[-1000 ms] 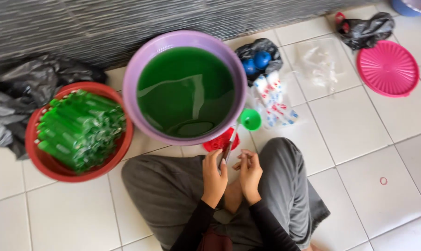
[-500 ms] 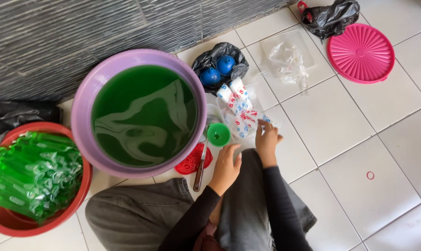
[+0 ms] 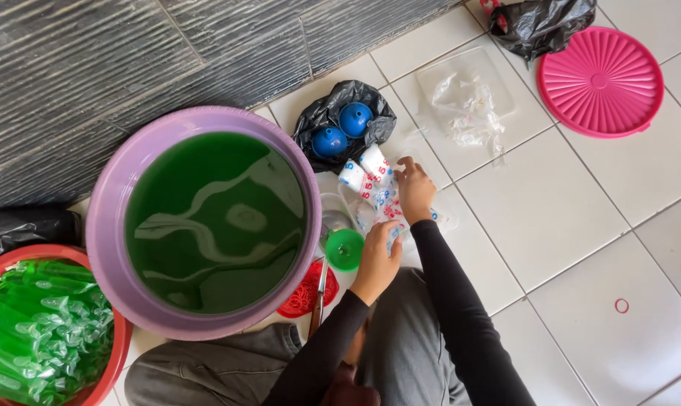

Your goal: The person fills plastic bags with a green liquid using a funnel and a ladle, then secures the top of each bag with a rubber band and places it into a red basin.

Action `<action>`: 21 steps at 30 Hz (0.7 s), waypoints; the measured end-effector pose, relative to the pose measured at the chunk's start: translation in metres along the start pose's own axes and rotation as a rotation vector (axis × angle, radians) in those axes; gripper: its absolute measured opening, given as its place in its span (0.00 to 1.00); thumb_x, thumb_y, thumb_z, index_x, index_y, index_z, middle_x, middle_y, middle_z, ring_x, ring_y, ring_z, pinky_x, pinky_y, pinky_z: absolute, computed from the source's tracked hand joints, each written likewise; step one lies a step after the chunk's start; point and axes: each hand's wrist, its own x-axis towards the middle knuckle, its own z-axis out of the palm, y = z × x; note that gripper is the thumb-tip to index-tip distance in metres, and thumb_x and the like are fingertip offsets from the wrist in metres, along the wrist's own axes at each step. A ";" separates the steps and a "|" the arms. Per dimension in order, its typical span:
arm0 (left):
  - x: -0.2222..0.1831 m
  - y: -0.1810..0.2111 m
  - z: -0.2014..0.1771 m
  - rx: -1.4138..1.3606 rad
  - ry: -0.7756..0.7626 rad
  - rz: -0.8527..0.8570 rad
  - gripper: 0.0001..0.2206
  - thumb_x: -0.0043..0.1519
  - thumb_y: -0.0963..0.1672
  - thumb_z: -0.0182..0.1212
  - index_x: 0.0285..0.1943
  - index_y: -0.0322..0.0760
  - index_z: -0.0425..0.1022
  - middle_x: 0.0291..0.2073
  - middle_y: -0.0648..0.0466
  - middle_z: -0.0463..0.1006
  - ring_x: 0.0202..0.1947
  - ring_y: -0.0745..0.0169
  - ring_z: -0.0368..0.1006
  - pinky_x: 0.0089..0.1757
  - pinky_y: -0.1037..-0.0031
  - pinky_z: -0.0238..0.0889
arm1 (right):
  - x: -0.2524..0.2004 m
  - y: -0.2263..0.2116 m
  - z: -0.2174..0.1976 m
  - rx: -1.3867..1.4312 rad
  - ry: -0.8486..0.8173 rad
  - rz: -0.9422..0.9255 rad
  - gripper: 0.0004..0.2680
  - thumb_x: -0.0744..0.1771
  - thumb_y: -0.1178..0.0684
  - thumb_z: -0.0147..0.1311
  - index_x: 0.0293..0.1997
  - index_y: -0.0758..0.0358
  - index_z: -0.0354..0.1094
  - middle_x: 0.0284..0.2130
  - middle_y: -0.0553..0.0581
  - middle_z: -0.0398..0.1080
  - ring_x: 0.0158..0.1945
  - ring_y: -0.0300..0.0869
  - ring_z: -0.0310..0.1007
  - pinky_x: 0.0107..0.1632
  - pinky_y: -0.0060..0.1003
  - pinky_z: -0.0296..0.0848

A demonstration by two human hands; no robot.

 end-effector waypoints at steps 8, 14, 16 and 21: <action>-0.019 -0.011 -0.002 -0.020 -0.007 -0.048 0.17 0.63 0.39 0.57 0.62 0.38 0.69 0.51 0.46 0.74 0.53 0.44 0.74 0.52 0.59 0.68 | -0.005 0.018 0.005 -0.172 0.269 -0.241 0.06 0.67 0.47 0.60 0.39 0.45 0.64 0.26 0.41 0.68 0.28 0.41 0.79 0.30 0.35 0.78; -0.026 -0.008 -0.005 0.009 0.039 -0.037 0.16 0.62 0.40 0.58 0.60 0.39 0.71 0.48 0.46 0.74 0.48 0.42 0.75 0.50 0.59 0.69 | 0.000 0.009 -0.015 -0.189 0.108 -0.330 0.09 0.66 0.51 0.62 0.47 0.45 0.66 0.41 0.45 0.68 0.30 0.49 0.81 0.30 0.42 0.81; -0.033 -0.009 -0.007 0.008 0.029 -0.043 0.16 0.62 0.40 0.57 0.60 0.39 0.70 0.48 0.47 0.74 0.48 0.43 0.75 0.50 0.59 0.69 | -0.002 0.011 -0.012 -0.236 0.120 -0.334 0.07 0.65 0.50 0.63 0.41 0.49 0.67 0.41 0.45 0.66 0.29 0.47 0.81 0.29 0.40 0.80; -0.034 -0.012 -0.009 0.004 0.030 -0.057 0.16 0.62 0.39 0.57 0.59 0.40 0.71 0.49 0.47 0.75 0.49 0.43 0.74 0.50 0.58 0.69 | -0.002 -0.001 -0.033 -0.281 0.275 -0.464 0.04 0.70 0.50 0.55 0.37 0.52 0.68 0.42 0.43 0.68 0.33 0.39 0.80 0.30 0.31 0.78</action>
